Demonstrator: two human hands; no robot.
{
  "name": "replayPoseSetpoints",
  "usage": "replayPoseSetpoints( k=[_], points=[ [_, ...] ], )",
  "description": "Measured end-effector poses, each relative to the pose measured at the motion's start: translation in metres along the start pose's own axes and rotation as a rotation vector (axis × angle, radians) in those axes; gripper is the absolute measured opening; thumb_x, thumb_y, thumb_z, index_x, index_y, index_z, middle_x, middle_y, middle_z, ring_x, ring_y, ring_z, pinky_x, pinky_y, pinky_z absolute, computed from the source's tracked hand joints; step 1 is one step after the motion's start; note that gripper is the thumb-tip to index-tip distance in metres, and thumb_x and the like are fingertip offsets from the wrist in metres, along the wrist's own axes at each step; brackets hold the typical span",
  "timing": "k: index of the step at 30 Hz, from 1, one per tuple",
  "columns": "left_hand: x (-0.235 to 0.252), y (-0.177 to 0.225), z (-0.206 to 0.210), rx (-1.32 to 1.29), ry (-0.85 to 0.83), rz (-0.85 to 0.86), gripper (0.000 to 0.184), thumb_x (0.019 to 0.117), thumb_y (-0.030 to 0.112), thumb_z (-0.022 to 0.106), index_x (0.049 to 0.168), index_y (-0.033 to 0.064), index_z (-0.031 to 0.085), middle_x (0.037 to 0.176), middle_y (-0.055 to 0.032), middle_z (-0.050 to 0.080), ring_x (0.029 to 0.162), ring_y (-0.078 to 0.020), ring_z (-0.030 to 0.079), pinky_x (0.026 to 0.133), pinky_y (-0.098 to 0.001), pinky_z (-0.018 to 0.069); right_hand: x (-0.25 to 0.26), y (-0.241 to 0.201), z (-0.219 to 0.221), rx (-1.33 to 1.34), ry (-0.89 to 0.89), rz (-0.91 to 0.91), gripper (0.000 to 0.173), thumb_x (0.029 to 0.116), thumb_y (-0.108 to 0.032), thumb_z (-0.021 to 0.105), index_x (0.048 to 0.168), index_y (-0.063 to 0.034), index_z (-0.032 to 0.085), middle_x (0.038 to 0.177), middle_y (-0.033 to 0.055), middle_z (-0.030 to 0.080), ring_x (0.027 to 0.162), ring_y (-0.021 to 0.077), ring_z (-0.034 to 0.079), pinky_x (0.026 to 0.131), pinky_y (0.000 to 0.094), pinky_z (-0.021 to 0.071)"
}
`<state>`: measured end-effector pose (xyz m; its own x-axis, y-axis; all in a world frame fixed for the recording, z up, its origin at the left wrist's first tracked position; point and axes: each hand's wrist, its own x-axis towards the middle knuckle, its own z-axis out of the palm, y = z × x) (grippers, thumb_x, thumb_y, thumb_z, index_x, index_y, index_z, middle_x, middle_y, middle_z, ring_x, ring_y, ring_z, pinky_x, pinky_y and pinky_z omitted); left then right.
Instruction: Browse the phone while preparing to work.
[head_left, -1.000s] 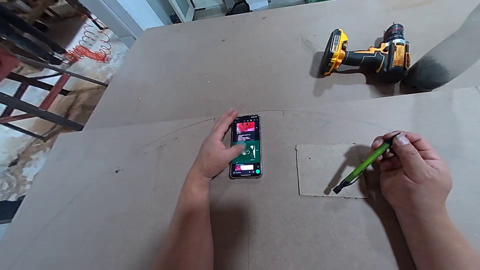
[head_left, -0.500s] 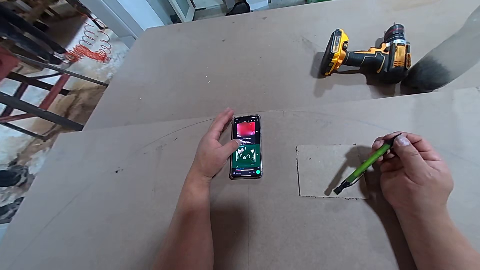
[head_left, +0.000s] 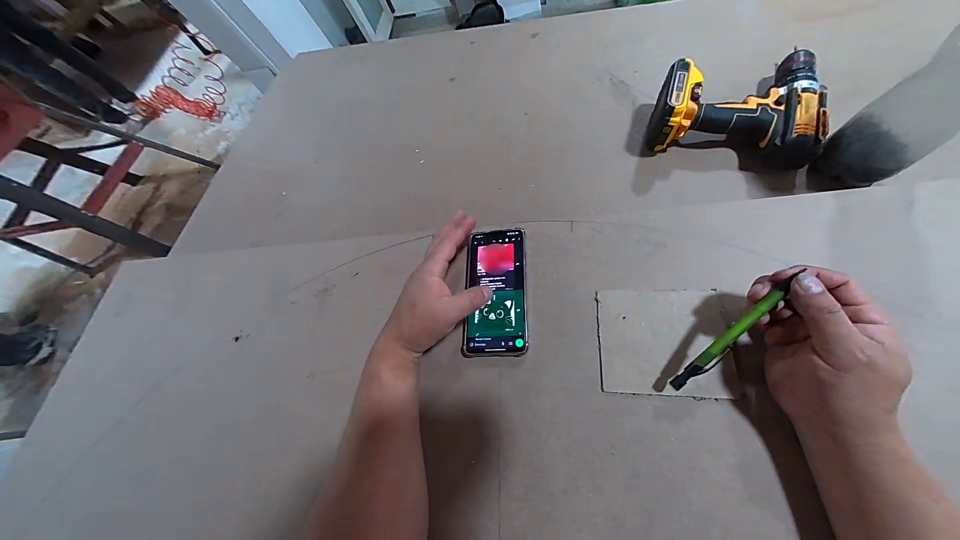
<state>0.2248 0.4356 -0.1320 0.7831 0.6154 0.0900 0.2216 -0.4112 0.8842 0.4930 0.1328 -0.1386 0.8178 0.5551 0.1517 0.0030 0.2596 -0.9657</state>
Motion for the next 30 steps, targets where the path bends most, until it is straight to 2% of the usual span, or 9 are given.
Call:
replayPoseSetpoints(
  k=[3,7,12,16,24,30],
  points=[
    [-0.0001,0.0063,0.0032,0.128,-0.048,-0.053,0.095,0.0750,0.026,0.080,0.160,0.0268,0.038,0.172,0.0038,0.016,0.154,-0.0154,0.027,0.119,-0.0464,0.0401,-0.0001,0.0002,-0.0003,0.003,0.005,0.006,0.021,0.1079,-0.021,0.045,0.109,-0.0149,0.066,0.097,-0.0012,0.069,0.080,0.0086,0.066,0.072,0.0226,0.0584],
    [-0.0005,0.0047,-0.0002,0.044,-0.053,-0.027,0.092,0.0793,0.031,0.077,0.161,0.0212,0.036,0.172,0.0010,0.018,0.155,-0.0175,0.027,0.122,-0.0458,0.0364,0.0000,-0.0003,0.0004,0.006,0.000,-0.001,0.022,0.1084,-0.020,0.045,0.109,-0.0138,0.066,0.096,-0.0008,0.069,0.079,0.0085,0.066,0.071,0.0223,0.0579],
    [0.0007,0.0049,0.0001,0.076,-0.074,-0.027,0.094,0.0763,0.026,0.077,0.161,0.0236,0.036,0.172,0.0027,0.014,0.156,-0.0164,0.023,0.122,-0.0463,0.0361,0.0000,-0.0010,0.0013,0.003,0.006,-0.001,0.021,0.1081,-0.020,0.045,0.108,-0.0143,0.066,0.096,-0.0008,0.069,0.079,0.0083,0.066,0.071,0.0223,0.0581],
    [0.0006,0.0061,0.0024,0.146,-0.077,-0.039,0.098,0.0731,0.024,0.080,0.161,0.0268,0.037,0.173,0.0038,0.012,0.155,-0.0149,0.024,0.120,-0.0460,0.0390,0.0001,-0.0002,0.0007,0.009,0.004,0.003,0.021,0.1083,-0.019,0.045,0.108,-0.0137,0.065,0.096,-0.0006,0.068,0.079,0.0086,0.066,0.072,0.0224,0.0580],
    [0.0009,0.0062,0.0026,0.162,-0.085,-0.043,0.097,0.0740,0.025,0.079,0.161,0.0284,0.037,0.173,0.0050,0.011,0.156,-0.0141,0.022,0.120,-0.0464,0.0387,0.0007,-0.0001,0.0007,0.011,0.006,-0.002,0.021,0.1080,-0.019,0.045,0.107,-0.0134,0.066,0.096,-0.0001,0.069,0.078,0.0087,0.066,0.071,0.0223,0.0577],
    [-0.0001,0.0059,0.0027,0.140,-0.077,-0.039,0.097,0.0743,0.022,0.079,0.161,0.0297,0.037,0.173,0.0049,0.013,0.154,-0.0149,0.026,0.118,-0.0466,0.0423,0.0001,-0.0005,0.0007,0.011,0.003,0.003,0.021,0.1084,-0.020,0.045,0.108,-0.0139,0.065,0.097,-0.0005,0.069,0.079,0.0086,0.066,0.071,0.0228,0.0583]
  ],
)
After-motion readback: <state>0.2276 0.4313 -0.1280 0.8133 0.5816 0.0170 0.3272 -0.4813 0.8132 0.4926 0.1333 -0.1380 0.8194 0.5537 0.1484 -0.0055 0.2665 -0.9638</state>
